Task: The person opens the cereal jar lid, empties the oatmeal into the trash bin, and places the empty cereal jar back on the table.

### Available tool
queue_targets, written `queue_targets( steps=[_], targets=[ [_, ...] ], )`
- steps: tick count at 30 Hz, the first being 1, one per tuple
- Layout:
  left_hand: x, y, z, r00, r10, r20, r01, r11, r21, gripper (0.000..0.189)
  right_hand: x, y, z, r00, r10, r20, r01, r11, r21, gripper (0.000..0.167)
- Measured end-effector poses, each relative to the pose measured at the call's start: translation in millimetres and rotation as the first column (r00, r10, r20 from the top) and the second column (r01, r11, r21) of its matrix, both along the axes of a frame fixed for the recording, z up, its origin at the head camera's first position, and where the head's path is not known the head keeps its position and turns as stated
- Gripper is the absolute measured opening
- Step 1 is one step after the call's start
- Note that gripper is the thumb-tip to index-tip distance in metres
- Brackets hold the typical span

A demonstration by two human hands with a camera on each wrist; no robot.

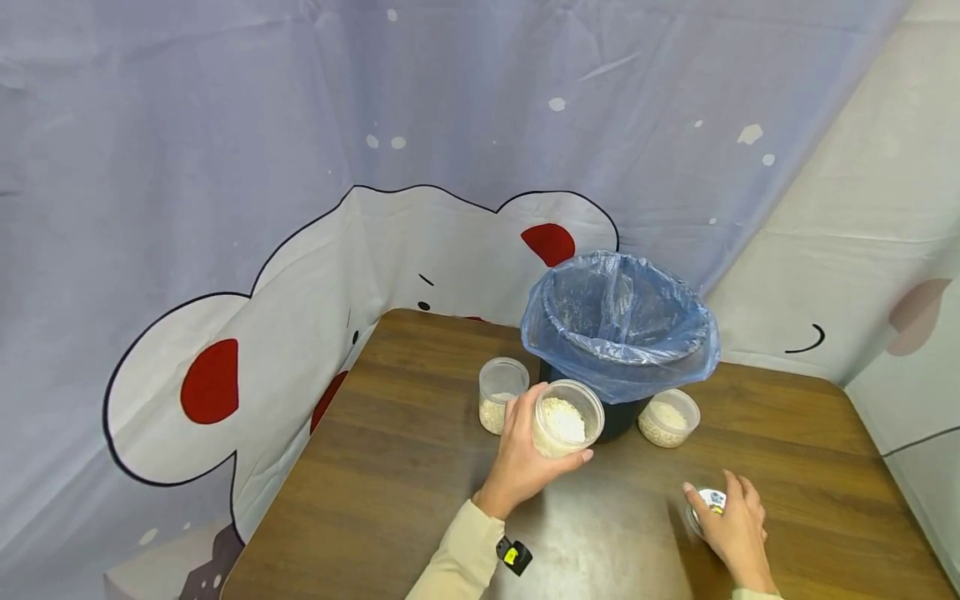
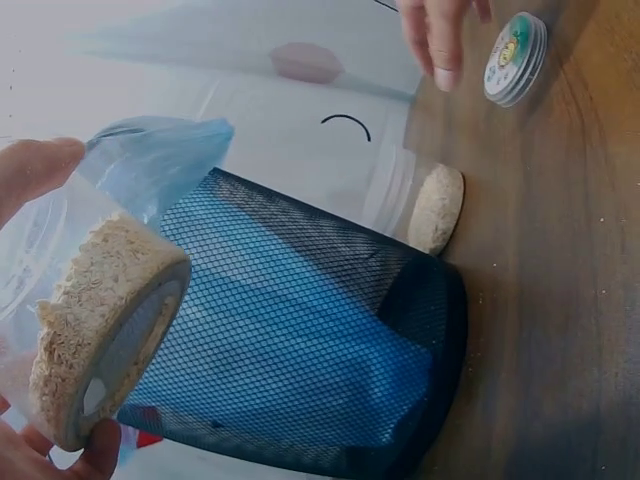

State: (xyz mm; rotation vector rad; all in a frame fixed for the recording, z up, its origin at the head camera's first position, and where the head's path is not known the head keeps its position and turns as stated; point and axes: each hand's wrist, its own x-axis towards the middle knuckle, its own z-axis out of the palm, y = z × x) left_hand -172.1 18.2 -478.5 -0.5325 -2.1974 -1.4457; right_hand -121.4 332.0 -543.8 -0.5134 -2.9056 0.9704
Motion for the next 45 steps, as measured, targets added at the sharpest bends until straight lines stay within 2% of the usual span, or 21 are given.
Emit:
queue_targets(
  steps=[4, 7, 11, 14, 17, 23, 26, 30, 35, 41, 45],
  targets=[
    [-0.9, -0.1, 4.2, 1.000, 0.006, -0.010, -0.006, 1.000, 0.001, 0.095, -3.3, -8.8, 15.4, 0.989, 0.003, -0.146, -0.007, 1.000, -0.027, 0.073],
    [-2.0, -1.1, 7.8, 1.000, 0.009, -0.025, -0.010, 1.000, -0.006, 0.096, -6.3, -19.3, 33.0, 0.959, -0.016, -0.282, 0.002, 0.999, -0.049, 0.061],
    [-3.7, -3.3, 13.2, 0.999, 0.027, -0.033, -0.027, 1.000, -0.012, 0.096, -11.3, -36.3, 66.0, 0.915, -0.042, -0.402, 0.001, 0.995, -0.100, 0.052],
    [-5.6, -4.8, 17.9, 0.999, 0.032, -0.040, -0.032, 0.999, -0.009, 0.096, -17.6, -49.5, 91.7, 0.884, -0.084, -0.460, 0.000, 0.984, -0.181, 0.047],
    [-7.6, -5.7, 23.7, 0.998, 0.027, -0.051, -0.028, 1.000, -0.009, 0.096, -25.9, -61.2, 114.3, 0.857, -0.123, -0.500, -0.027, 0.959, -0.283, 0.044],
    [-10.3, -7.1, 38.3, 0.998, 0.031, -0.060, -0.032, 0.999, -0.013, 0.096, -45.3, -78.1, 144.5, 0.825, -0.125, -0.551, -0.134, 0.904, -0.406, 0.041],
    [-12.0, -6.6, 46.0, 0.998, 0.017, -0.056, -0.017, 1.000, -0.011, 0.096, -51.5, -83.4, 153.1, 0.828, -0.129, -0.545, -0.121, 0.909, -0.399, 0.040],
    [-16.7, -5.6, 53.9, 0.996, -0.001, -0.085, -0.001, 1.000, -0.022, 0.095, -58.2, -85.0, 158.2, 0.829, -0.133, -0.543, -0.060, 0.945, -0.322, 0.044],
    [-22.5, -6.0, 63.2, 0.989, 0.010, -0.146, -0.012, 1.000, -0.018, 0.094, -66.3, -86.7, 155.3, 0.807, -0.073, -0.587, -0.066, 0.975, -0.212, 0.050],
    [-28.6, -6.6, 76.2, 0.975, -0.001, -0.223, -0.004, 1.000, -0.022, 0.093, -72.5, -89.2, 150.2, 0.784, -0.072, -0.617, -0.053, 0.982, -0.182, 0.058],
    [-33.7, -8.0, 83.6, 0.966, 0.005, -0.257, -0.013, 1.000, -0.028, 0.092, -75.1, -90.0, 150.2, 0.781, -0.088, -0.618, -0.039, 0.981, -0.190, 0.061]
  ],
)
